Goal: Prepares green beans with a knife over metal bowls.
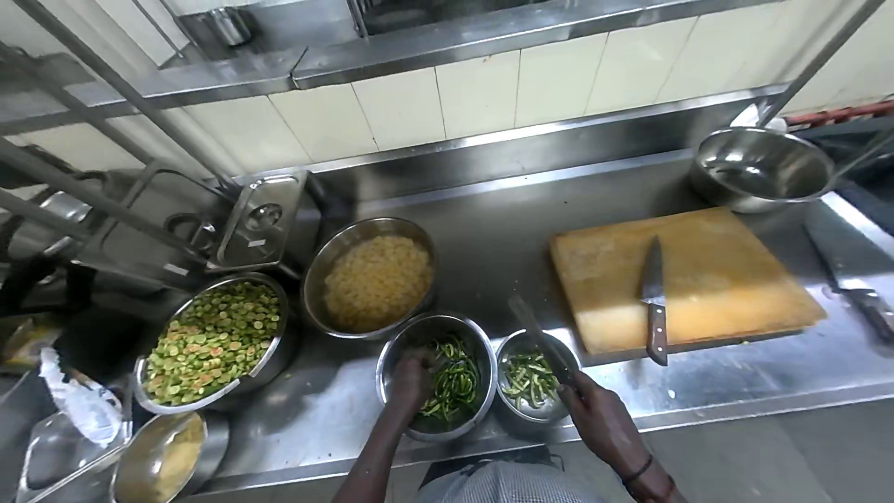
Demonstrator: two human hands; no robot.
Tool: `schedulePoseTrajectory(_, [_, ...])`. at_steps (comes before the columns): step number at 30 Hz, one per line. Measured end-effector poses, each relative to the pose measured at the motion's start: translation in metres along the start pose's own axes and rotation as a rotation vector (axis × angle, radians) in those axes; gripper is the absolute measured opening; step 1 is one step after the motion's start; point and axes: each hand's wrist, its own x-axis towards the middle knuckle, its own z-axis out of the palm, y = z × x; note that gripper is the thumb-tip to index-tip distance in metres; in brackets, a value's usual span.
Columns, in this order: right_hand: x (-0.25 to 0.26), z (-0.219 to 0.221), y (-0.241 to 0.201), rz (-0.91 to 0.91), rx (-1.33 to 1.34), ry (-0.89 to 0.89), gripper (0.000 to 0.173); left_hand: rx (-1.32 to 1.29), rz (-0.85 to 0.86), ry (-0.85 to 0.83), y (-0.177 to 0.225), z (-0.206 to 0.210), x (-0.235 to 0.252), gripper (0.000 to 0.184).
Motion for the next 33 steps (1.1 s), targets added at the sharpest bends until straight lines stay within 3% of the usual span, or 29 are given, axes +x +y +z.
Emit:
schedulePoseTrajectory(4, [0.0,0.0,0.002,-0.031,0.043,0.016,0.03,-0.61,0.071,-0.008,-0.002,-0.004,-0.009,0.013])
schedulePoseTrajectory(8, [-0.001,-0.001,-0.001,-0.047,0.07,0.003,0.031,-1.022,0.159,-0.199,0.019,-0.018,-0.029,0.045])
schedulePoseTrajectory(11, [0.0,0.0,-0.002,-0.057,0.074,0.002,0.031,-1.003,0.17,-0.209,0.037,-0.023,-0.035,0.049])
schedulePoseTrajectory(17, [-0.002,0.003,0.0,-0.127,0.111,-0.006,0.032,-0.804,0.173,-0.038,0.054,-0.017,-0.032,0.015])
schedulePoseTrajectory(21, [-0.006,0.007,0.003,-0.225,0.188,-0.067,0.036,-0.603,0.258,-0.009,0.057,-0.012,-0.028,0.018])
schedulePoseTrajectory(24, [-0.011,0.01,0.002,-0.263,0.218,-0.105,0.036,-0.683,0.272,-0.032,0.065,-0.009,-0.028,0.023])
schedulePoseTrajectory(29, [-0.016,0.008,-0.002,-0.262,0.231,-0.13,0.036,-0.973,0.257,-0.126,0.078,-0.008,-0.036,0.016])
schedulePoseTrajectory(33, [-0.016,0.008,0.0,-0.261,0.225,-0.145,0.035,-0.979,0.235,-0.129,0.078,-0.008,-0.037,0.015])
